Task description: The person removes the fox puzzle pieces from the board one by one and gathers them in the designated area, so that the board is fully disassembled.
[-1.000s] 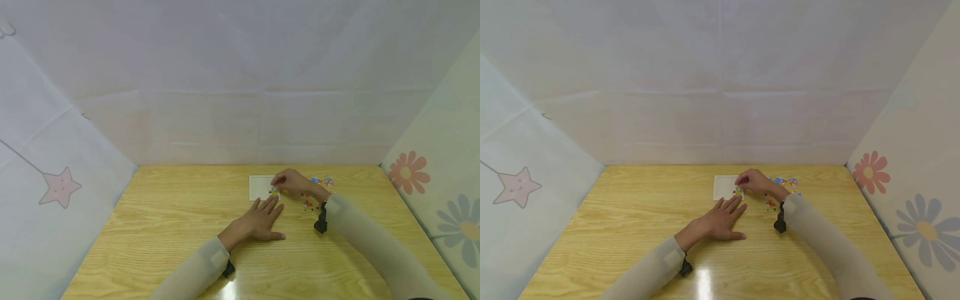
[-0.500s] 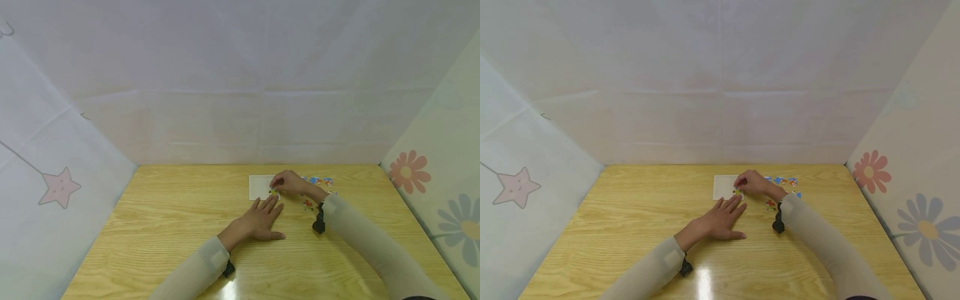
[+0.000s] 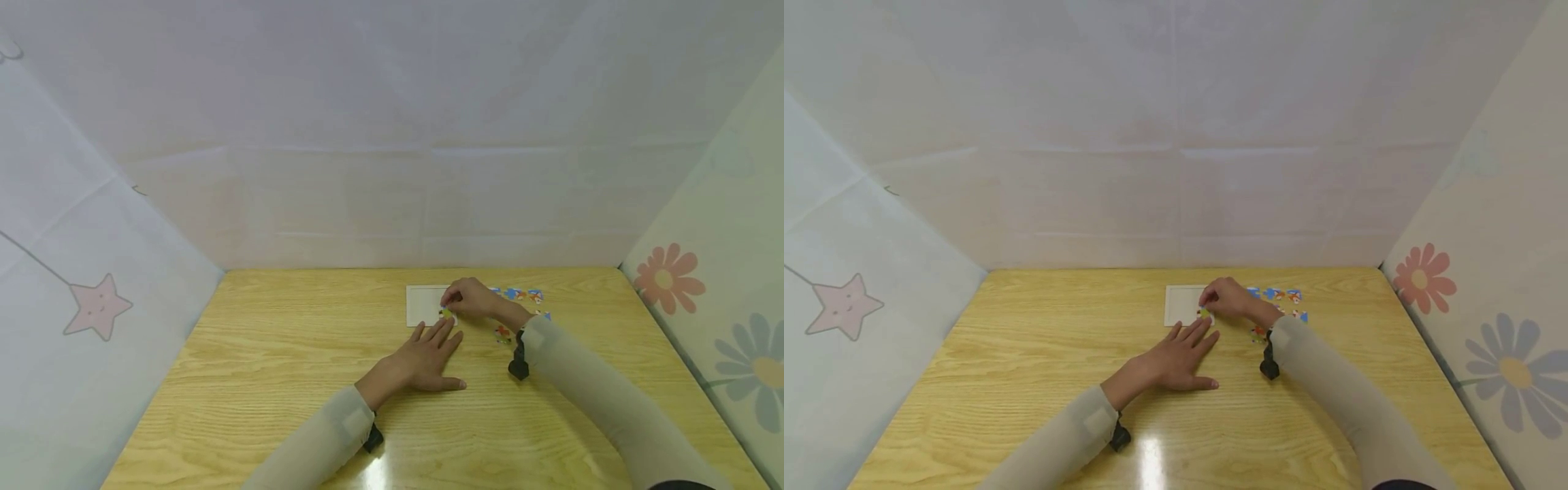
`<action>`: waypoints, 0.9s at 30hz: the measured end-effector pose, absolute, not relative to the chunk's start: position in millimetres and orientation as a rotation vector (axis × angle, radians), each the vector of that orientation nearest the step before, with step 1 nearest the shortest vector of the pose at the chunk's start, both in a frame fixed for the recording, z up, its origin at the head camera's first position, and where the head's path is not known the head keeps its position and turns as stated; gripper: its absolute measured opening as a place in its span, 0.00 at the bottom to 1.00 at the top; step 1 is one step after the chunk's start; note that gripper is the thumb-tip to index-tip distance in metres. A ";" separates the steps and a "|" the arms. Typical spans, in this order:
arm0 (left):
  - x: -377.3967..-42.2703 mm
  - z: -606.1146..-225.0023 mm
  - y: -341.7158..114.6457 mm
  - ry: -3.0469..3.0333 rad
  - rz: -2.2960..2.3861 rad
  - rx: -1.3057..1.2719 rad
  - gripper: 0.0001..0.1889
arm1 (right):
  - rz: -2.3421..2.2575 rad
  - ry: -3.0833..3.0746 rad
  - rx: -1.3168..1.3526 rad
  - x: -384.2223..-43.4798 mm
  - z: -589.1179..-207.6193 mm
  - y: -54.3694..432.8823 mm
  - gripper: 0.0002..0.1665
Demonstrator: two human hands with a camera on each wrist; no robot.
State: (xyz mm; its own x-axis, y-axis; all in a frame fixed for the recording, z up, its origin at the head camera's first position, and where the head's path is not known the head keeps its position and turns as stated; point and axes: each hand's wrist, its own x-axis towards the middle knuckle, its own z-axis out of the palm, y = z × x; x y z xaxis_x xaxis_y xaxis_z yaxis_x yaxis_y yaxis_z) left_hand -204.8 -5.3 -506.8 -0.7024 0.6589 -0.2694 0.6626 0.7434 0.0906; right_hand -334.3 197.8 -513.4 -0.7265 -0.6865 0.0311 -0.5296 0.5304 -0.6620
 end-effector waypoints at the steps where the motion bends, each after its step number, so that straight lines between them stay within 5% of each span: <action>1: -204.9 -507.0 -5.3 2.659 -0.017 1.034 0.52 | -0.973 2.544 -1.032 -334.5 -513.8 197.6 0.08; 27: -202.2 -504.7 -7.1 2.662 0.001 1.036 0.50 | -0.986 2.543 -0.982 -330.6 -514.5 193.7 0.05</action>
State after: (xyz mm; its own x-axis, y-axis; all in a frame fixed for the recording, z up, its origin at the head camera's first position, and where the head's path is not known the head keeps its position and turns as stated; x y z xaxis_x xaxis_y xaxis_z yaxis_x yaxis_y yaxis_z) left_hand -202.2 -7.1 -504.7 -0.7018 0.6626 -0.2618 0.6623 0.7421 0.1028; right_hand -330.6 193.7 -514.5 -0.7445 -0.6674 0.0165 -0.5042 0.5459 -0.6692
